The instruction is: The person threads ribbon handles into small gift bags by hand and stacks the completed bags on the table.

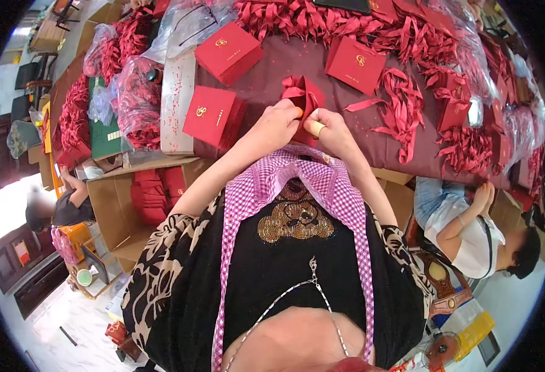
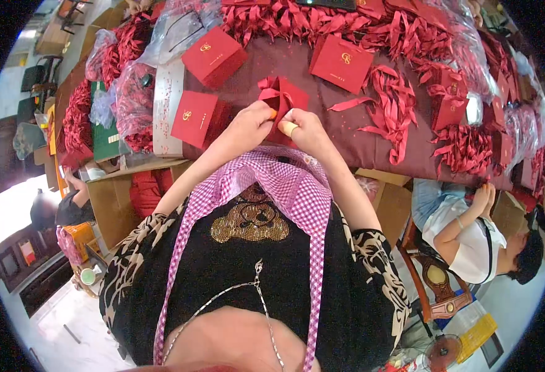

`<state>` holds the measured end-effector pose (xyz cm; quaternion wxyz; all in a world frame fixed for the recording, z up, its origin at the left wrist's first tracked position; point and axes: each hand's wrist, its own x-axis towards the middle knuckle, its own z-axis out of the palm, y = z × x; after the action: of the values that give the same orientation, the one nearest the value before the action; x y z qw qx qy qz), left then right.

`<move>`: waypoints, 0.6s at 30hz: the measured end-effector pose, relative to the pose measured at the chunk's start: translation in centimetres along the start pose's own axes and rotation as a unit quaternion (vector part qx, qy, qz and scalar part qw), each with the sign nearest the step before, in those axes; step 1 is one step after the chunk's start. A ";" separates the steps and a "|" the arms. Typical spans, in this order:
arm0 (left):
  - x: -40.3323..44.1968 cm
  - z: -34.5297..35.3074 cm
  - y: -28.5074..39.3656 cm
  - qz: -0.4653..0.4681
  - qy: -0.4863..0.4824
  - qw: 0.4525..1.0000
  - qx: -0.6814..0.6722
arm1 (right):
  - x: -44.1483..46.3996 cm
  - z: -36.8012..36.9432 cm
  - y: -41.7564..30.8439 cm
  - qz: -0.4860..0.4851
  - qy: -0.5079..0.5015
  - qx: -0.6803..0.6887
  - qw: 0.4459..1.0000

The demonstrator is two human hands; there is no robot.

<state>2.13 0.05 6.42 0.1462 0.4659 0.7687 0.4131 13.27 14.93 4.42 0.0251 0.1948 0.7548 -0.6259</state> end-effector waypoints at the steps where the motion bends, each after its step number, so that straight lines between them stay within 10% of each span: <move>1: 0.0 -0.3 -0.1 0.006 -0.044 0.999 -0.006 | -0.3 -0.1 -0.1 -0.012 -0.007 0.019 1.000; 5: -0.1 -0.6 -0.1 0.019 -0.062 0.997 -0.040 | -1.1 0.0 -0.4 0.011 -0.008 0.036 0.999; 11: -0.1 -0.9 0.1 0.060 -0.107 0.992 -0.017 | -2.0 -4.5 -5.9 -0.214 0.033 -0.313 0.925; 18: 0.5 -1.1 1.0 0.041 -0.110 0.991 -0.065 | -0.5 -4.5 -6.5 -0.347 -0.042 -0.387 0.853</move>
<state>1.76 0.15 7.98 0.2425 0.5292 0.6996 0.4145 12.53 18.19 11.65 -0.0882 -0.1317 0.9528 -0.2589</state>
